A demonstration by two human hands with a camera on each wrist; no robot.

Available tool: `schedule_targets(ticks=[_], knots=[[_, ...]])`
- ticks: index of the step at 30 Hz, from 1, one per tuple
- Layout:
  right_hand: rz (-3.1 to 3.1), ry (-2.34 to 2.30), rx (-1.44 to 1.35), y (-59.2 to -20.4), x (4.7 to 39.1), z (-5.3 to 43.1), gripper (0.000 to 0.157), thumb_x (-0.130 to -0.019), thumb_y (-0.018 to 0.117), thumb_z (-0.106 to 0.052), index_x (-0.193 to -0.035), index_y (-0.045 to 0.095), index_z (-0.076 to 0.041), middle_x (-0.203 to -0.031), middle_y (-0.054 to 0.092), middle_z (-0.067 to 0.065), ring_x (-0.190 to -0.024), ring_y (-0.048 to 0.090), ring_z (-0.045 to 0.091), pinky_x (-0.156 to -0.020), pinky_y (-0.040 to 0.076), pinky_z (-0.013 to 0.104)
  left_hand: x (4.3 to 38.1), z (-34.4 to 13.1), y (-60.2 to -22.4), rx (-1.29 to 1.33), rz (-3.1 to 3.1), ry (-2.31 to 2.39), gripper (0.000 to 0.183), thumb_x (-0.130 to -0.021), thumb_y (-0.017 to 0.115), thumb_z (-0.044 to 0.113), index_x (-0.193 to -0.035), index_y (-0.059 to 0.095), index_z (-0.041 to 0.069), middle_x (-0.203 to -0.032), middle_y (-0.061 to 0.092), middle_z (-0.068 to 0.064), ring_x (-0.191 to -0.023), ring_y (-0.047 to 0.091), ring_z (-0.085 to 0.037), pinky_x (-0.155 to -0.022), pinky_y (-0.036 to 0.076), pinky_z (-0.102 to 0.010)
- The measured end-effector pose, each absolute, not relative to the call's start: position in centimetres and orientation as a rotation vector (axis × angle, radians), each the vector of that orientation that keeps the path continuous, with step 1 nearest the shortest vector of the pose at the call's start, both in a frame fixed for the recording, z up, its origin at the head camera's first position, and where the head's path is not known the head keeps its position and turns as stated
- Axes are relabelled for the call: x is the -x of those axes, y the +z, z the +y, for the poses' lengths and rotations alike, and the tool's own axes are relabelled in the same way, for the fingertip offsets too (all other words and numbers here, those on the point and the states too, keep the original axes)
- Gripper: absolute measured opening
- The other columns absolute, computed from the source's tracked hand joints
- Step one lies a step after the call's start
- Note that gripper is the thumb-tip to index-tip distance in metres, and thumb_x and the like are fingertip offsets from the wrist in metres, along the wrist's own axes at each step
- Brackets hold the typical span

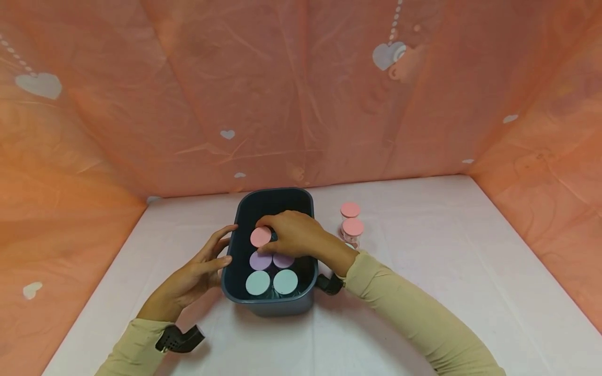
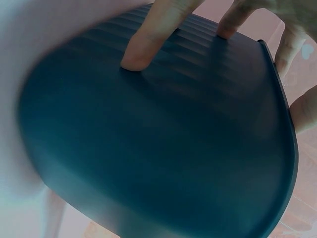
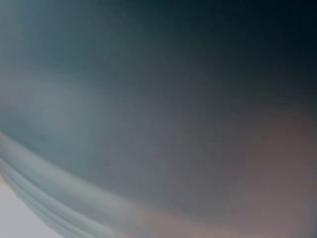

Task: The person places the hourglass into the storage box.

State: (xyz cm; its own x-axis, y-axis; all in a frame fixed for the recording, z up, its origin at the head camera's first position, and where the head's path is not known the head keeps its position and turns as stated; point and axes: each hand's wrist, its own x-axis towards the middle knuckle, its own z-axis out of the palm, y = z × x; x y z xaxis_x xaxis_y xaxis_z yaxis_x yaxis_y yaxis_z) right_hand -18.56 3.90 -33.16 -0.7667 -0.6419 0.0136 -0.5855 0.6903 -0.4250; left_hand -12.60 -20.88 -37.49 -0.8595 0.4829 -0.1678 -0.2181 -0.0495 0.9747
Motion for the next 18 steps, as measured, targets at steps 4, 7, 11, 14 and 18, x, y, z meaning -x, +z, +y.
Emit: schedule_targets(ticks=[4, 7, 11, 14, 18], knots=[[2.758, -0.562, 1.02, -33.32, 18.65, 3.92, 0.054, -0.084, 0.075, -0.051, -0.131, 0.065, -0.026, -0.124, 0.071, -0.003, -0.111, 0.064, 0.018, -0.096, 0.051, 0.041, 12.65, -20.89, -37.56, -0.279, 1.771, 1.954, 0.066, -0.099, 0.056, 0.018, -0.154, 0.022, 0.03, -0.16, 0.007, -0.011, -0.143, 0.021, -0.049, -0.096, 0.04, -0.073], [2.761, -0.524, 1.017, -33.37, 18.64, 3.91, 0.053, -0.085, 0.073, -0.053, -0.13, 0.065, -0.027, -0.122, 0.071, -0.004, -0.109, 0.065, 0.017, -0.093, 0.052, 0.04, 12.67, -20.93, -37.63, -0.273, 1.776, 1.952, 0.066, -0.099, 0.056, 0.017, -0.154, 0.021, 0.03, -0.16, 0.008, -0.011, -0.143, 0.022, -0.049, -0.096, 0.04, -0.073], [2.76, -0.481, 0.997, -33.38, 18.57, 3.86, 0.053, -0.087, 0.071, -0.052, -0.132, 0.064, -0.026, -0.122, 0.071, -0.003, -0.109, 0.065, 0.017, -0.093, 0.051, 0.04, 12.65, -20.91, -37.67, -0.26, 1.778, 1.949, 0.067, -0.099, 0.056, 0.017, -0.154, 0.021, 0.031, -0.159, 0.009, -0.011, -0.141, 0.025, -0.048, -0.097, 0.042, -0.07], [2.762, -0.48, 0.993, -33.31, 18.49, 3.87, 0.052, -0.088, 0.071, -0.05, -0.133, 0.063, -0.025, -0.124, 0.07, -0.003, -0.111, 0.064, 0.018, -0.096, 0.05, 0.041, 12.65, -20.9, -37.69, -0.259, 1.779, 1.946, 0.067, -0.099, 0.056, 0.017, -0.154, 0.021, 0.031, -0.159, 0.009, -0.011, -0.141, 0.027, -0.048, -0.097, 0.043, -0.068], [2.782, -0.477, 0.986, -33.3, 18.48, 3.92, 0.051, -0.088, 0.071, -0.05, -0.132, 0.063, -0.026, -0.125, 0.07, -0.004, -0.112, 0.063, 0.018, -0.098, 0.049, 0.042, 12.7, -20.88, -37.7, -0.262, 1.781, 1.942, 0.067, -0.099, 0.056, 0.018, -0.154, 0.021, 0.032, -0.16, 0.008, -0.011, -0.14, 0.029, -0.048, -0.097, 0.042, -0.07]])
